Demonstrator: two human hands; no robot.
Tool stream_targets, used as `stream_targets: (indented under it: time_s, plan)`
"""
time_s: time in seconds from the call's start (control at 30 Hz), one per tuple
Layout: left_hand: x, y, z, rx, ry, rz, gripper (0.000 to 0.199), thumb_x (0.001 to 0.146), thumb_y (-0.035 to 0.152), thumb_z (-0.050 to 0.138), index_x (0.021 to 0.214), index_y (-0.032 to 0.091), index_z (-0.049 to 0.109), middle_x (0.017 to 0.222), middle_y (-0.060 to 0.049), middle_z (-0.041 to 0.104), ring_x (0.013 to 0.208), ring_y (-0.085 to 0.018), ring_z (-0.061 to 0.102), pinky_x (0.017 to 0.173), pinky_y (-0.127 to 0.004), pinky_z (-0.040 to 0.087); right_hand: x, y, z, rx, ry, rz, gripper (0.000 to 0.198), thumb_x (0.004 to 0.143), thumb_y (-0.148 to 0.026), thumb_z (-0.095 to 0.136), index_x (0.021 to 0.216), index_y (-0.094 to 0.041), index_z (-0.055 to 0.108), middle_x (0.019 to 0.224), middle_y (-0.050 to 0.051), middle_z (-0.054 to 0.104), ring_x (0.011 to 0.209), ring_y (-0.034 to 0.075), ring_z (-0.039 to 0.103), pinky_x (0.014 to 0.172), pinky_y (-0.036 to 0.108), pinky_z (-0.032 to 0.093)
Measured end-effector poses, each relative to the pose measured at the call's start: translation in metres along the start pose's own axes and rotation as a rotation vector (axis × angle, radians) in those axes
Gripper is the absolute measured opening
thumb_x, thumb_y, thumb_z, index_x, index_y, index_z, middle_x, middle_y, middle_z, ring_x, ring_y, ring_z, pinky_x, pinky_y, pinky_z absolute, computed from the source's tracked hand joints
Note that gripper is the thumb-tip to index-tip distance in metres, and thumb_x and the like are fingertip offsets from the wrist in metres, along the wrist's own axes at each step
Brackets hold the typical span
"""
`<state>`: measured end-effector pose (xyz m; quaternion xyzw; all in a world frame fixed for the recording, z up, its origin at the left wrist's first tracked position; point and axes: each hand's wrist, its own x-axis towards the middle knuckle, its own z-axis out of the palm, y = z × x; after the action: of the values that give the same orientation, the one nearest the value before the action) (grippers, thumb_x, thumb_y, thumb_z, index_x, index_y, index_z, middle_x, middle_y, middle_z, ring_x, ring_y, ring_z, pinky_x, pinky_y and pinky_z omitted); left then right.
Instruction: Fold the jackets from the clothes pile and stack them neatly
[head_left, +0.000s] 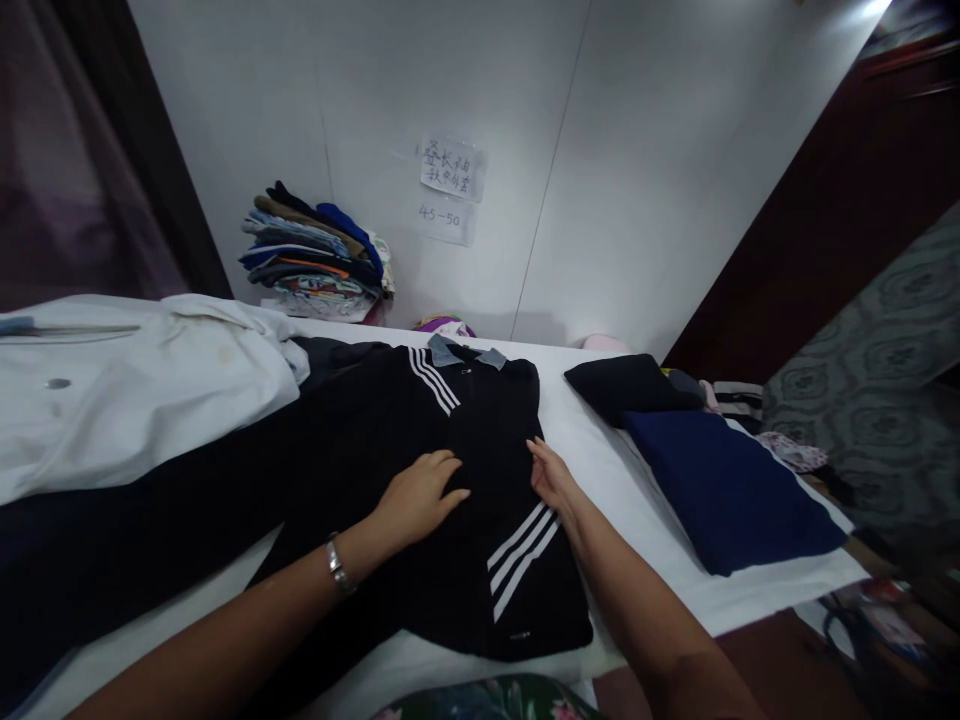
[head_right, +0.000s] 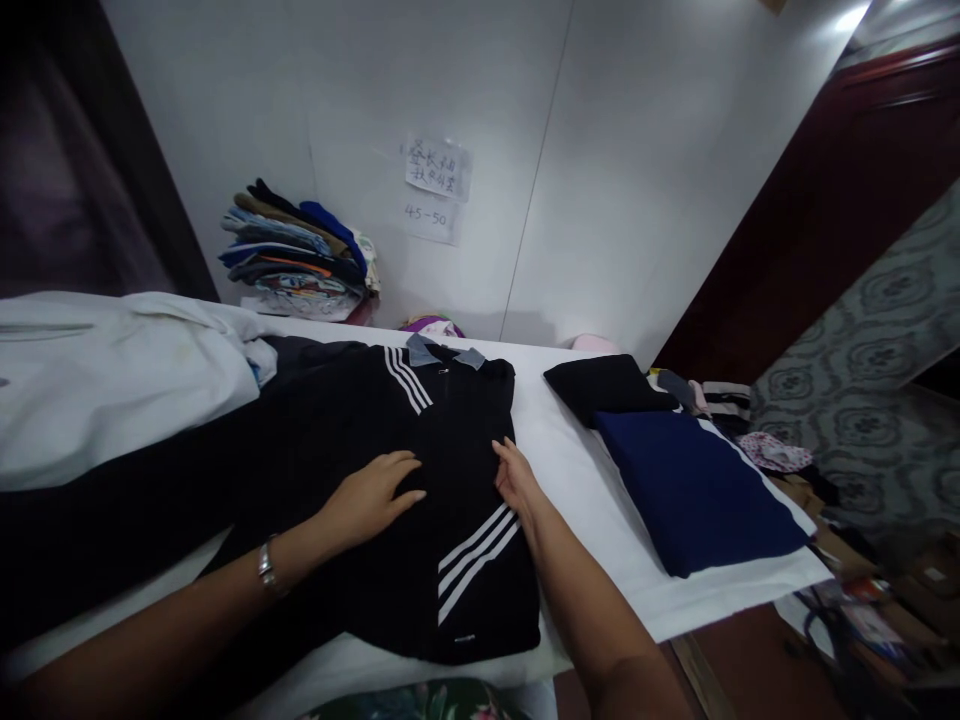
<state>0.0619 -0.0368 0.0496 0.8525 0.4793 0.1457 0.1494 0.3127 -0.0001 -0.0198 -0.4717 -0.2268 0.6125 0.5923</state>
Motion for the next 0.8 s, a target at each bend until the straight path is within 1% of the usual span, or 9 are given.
stream_targets:
  time_s: [0.1, 0.17, 0.23, 0.33, 0.4, 0.5, 0.6, 0.7, 0.8]
  plan:
    - [-0.010, -0.023, 0.009, -0.098, -0.058, -0.235, 0.058, 0.085, 0.046, 0.047, 0.132, 0.014, 0.048, 0.136, -0.015, 0.051, 0.121, -0.029, 0.051, 0.100, -0.041, 0.041, 0.021, -0.007, 0.000, -0.033, 0.020, -0.041, 0.053, 0.075, -0.020, 0.068, 0.124, -0.026, 0.047, 0.100, 0.001, 0.070, 0.093, 0.017, 0.067, 0.080, 0.032, 0.056]
    - [-0.015, -0.029, 0.015, -0.224, -0.118, -0.325, 0.066, 0.083, 0.051, 0.046, 0.137, 0.013, 0.042, 0.130, -0.016, 0.056, 0.113, -0.027, 0.057, 0.094, -0.037, 0.044, 0.041, -0.016, 0.003, -0.095, 0.025, -0.092, 0.056, 0.075, -0.018, 0.066, 0.127, -0.024, 0.046, 0.105, 0.003, 0.069, 0.096, 0.017, 0.066, 0.083, 0.032, 0.055]
    - [-0.019, -0.030, 0.017, -0.299, -0.143, -0.368, 0.072, 0.082, 0.054, 0.045, 0.141, 0.013, 0.037, 0.119, -0.014, 0.063, 0.102, -0.025, 0.062, 0.086, -0.034, 0.047, 0.064, -0.027, 0.008, -0.152, 0.060, -0.119, 0.061, 0.075, -0.015, 0.064, 0.132, -0.020, 0.043, 0.109, 0.006, 0.068, 0.097, 0.017, 0.066, 0.085, 0.031, 0.055]
    - [-0.022, -0.025, 0.010, -0.283, -0.176, -0.373, 0.073, 0.082, 0.051, 0.045, 0.142, 0.011, 0.034, 0.097, -0.008, 0.069, 0.088, -0.023, 0.065, 0.077, -0.033, 0.047, 0.100, -0.045, 0.013, -0.205, 0.128, -0.121, 0.071, 0.075, -0.014, 0.064, 0.139, -0.016, 0.033, 0.116, 0.011, 0.065, 0.100, 0.019, 0.065, 0.085, 0.032, 0.055]
    - [-0.025, -0.018, 0.004, -0.219, -0.187, -0.373, 0.068, 0.082, 0.048, 0.044, 0.141, 0.013, 0.037, 0.090, -0.006, 0.069, 0.087, -0.023, 0.065, 0.077, -0.034, 0.047, 0.122, -0.055, 0.016, -0.249, 0.163, -0.129, 0.078, 0.074, -0.014, 0.065, 0.143, -0.016, 0.027, 0.123, 0.014, 0.061, 0.104, 0.021, 0.063, 0.085, 0.034, 0.055]
    - [-0.034, 0.000, 0.002, -0.134, -0.135, -0.325, 0.060, 0.082, 0.047, 0.046, 0.134, 0.018, 0.048, 0.111, -0.010, 0.066, 0.102, -0.025, 0.062, 0.089, -0.036, 0.045, 0.150, -0.069, 0.019, -0.328, 0.203, -0.144, 0.086, 0.072, -0.014, 0.067, 0.145, -0.015, 0.023, 0.130, 0.017, 0.055, 0.109, 0.024, 0.061, 0.087, 0.037, 0.053]
    - [-0.044, 0.016, 0.010, -0.129, -0.124, -0.211, 0.061, 0.076, 0.047, 0.056, 0.132, 0.021, 0.052, 0.132, -0.010, 0.055, 0.117, -0.025, 0.054, 0.098, -0.036, 0.042, 0.172, -0.078, 0.021, -0.403, 0.234, -0.169, 0.088, 0.068, -0.015, 0.070, 0.144, -0.016, 0.027, 0.135, 0.016, 0.051, 0.115, 0.024, 0.057, 0.092, 0.038, 0.051]
    - [-0.050, 0.021, 0.017, -0.138, -0.216, -0.204, 0.067, 0.069, 0.044, 0.064, 0.132, 0.026, 0.051, 0.134, -0.009, 0.054, 0.118, -0.029, 0.054, 0.099, -0.041, 0.043, 0.191, -0.085, 0.024, -0.451, 0.252, -0.192, 0.085, 0.065, -0.016, 0.071, 0.141, -0.017, 0.034, 0.136, 0.015, 0.050, 0.118, 0.025, 0.054, 0.094, 0.039, 0.049]
    - [-0.048, 0.018, 0.018, -0.201, -0.291, -0.269, 0.054, 0.071, 0.040, 0.061, 0.124, 0.034, 0.054, 0.119, -0.004, 0.066, 0.110, -0.029, 0.060, 0.093, -0.042, 0.047, 0.207, -0.094, 0.033, -0.456, 0.234, -0.193, 0.076, 0.069, -0.016, 0.066, 0.139, -0.015, 0.037, 0.130, 0.014, 0.055, 0.112, 0.023, 0.059, 0.092, 0.038, 0.051]
